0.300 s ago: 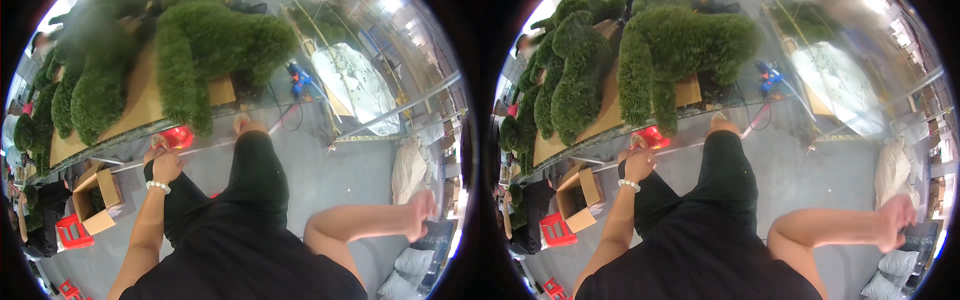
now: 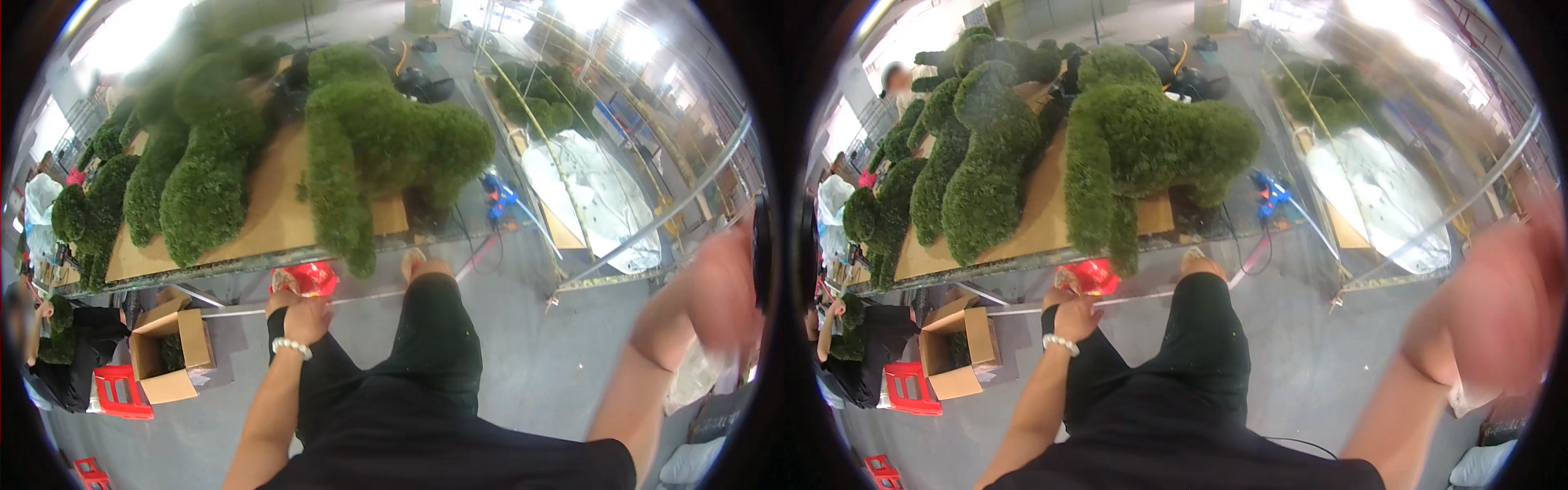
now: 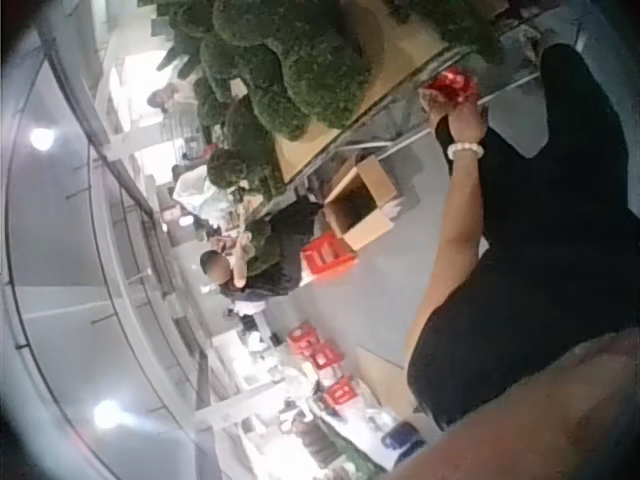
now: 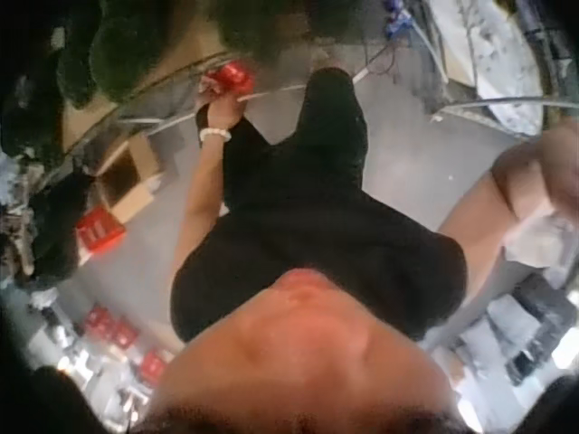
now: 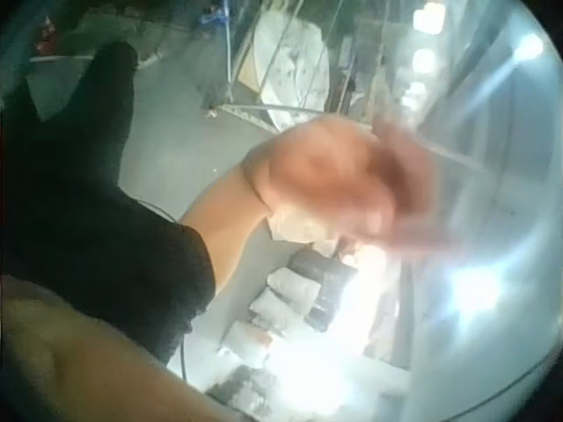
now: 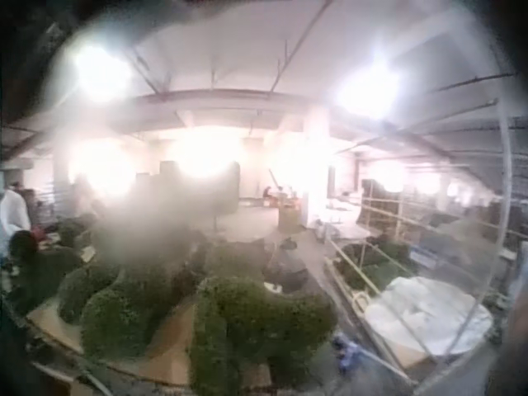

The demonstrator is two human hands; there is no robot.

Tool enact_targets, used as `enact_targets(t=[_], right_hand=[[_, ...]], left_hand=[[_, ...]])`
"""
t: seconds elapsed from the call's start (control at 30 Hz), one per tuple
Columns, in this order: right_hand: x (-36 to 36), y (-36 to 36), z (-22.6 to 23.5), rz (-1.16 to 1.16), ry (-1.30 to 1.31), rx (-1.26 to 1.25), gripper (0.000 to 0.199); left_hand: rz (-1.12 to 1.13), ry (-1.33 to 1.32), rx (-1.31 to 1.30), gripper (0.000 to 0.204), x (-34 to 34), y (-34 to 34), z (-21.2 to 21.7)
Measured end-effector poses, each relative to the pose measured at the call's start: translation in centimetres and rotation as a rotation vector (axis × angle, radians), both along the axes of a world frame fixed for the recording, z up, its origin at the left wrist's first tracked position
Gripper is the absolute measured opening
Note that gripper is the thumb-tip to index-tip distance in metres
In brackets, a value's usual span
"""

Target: Using a hot glue gun to attach and trim green artificial moss onto shaped bases for decorative products.

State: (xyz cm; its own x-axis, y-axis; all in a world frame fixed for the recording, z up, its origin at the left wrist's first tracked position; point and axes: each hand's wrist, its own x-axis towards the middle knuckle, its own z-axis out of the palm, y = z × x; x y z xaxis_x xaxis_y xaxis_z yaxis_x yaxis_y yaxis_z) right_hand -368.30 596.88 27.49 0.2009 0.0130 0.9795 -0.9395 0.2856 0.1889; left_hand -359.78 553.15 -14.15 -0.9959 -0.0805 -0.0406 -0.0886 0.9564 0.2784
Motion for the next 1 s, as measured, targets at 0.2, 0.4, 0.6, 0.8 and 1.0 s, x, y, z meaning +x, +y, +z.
enact_targets(t=[0.2,0.4,0.6,0.8,1.0], right_hand=[[-5.8,9.0,-23.5,0.102,-1.883,0.206,0.018],[4.2,-2.7,-35.4,-0.128,-1.297,0.725,0.024],[-1.5,-14.4,-34.5,-0.105,-0.944,0.347,0.013],[-17.0,-9.4,-33.1,-0.433,-1.159,-0.198,0.032],[-21.0,-7.9,-31.3,-0.936,-1.592,0.442,0.061]], left_hand=[[0.153,0.165,0.169,0.028,2.3,-1.5,0.7],[0.117,0.134,0.046,0.024,1.8,-3.5,0.0],[0.014,0.081,-0.008,0.025,0.2,-4.3,-1.9],[0.033,0.079,0.072,0.025,-0.4,-2.1,-1.3],[0.051,0.065,0.072,0.025,0.1,-3.1,-1.1]])
